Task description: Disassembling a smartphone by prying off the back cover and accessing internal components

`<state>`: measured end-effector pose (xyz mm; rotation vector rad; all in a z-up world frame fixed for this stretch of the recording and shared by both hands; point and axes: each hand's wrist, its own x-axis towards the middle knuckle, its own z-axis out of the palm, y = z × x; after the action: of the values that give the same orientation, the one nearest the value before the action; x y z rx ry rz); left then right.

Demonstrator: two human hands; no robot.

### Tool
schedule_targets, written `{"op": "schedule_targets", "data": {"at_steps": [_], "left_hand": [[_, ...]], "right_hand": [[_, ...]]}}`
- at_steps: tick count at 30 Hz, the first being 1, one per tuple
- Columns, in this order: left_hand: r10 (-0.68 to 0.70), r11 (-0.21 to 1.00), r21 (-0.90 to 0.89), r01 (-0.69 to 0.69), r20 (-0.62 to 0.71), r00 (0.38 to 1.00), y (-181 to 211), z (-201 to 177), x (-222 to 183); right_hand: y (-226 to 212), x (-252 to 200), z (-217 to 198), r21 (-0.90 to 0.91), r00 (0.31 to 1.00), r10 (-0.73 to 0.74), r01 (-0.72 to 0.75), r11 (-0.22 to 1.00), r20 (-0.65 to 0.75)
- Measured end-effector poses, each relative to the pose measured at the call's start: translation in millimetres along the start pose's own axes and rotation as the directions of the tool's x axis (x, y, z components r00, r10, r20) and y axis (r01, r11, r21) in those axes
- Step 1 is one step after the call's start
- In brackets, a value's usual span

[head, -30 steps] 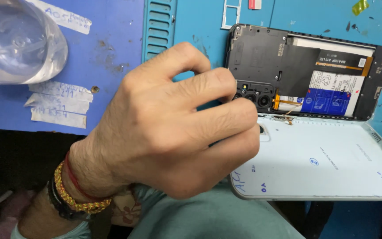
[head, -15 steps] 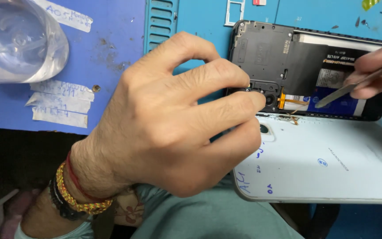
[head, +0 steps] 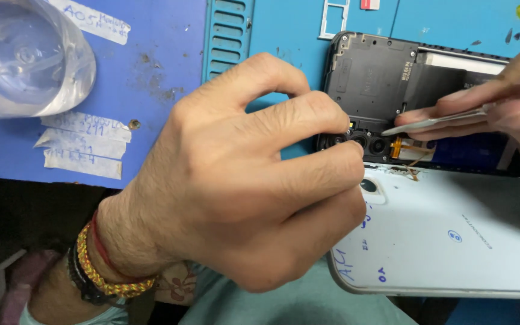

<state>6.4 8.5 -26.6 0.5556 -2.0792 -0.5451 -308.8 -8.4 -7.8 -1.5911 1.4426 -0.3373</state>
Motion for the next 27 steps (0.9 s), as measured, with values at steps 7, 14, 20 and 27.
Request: {"op": "schedule_targets", "data": {"at_steps": [7, 14, 20, 27], "left_hand": [[-0.013, 1.0, -0.024, 0.012, -0.018, 1.0, 0.0, 0.2, -1.1], [-0.012, 1.0, -0.02, 0.011, -0.035, 0.999, -0.2, 1.1, -2.7], [-0.056, 0.998, 0.008, 0.056, -0.049, 0.997, 2.3, 3.3, -6.4], [-0.079, 0.996, 0.032, 0.081, -0.047, 0.996, 3.5, 4.9, -8.5]], "right_hand": [[29.6, 1.2, -7.5, 0.036, 0.99, -0.1, 0.097, 0.995, 0.095], [44.4, -20.9, -3.5, 0.108, 0.984, -0.15, 0.139, 0.984, 0.097], [3.5, -26.3, -11.6, -0.08, 0.891, 0.452, -0.448, 0.89, 0.036], [19.3, -39.8, 1.5, -0.038, 0.94, 0.337, -0.335, 0.941, 0.051]]}}
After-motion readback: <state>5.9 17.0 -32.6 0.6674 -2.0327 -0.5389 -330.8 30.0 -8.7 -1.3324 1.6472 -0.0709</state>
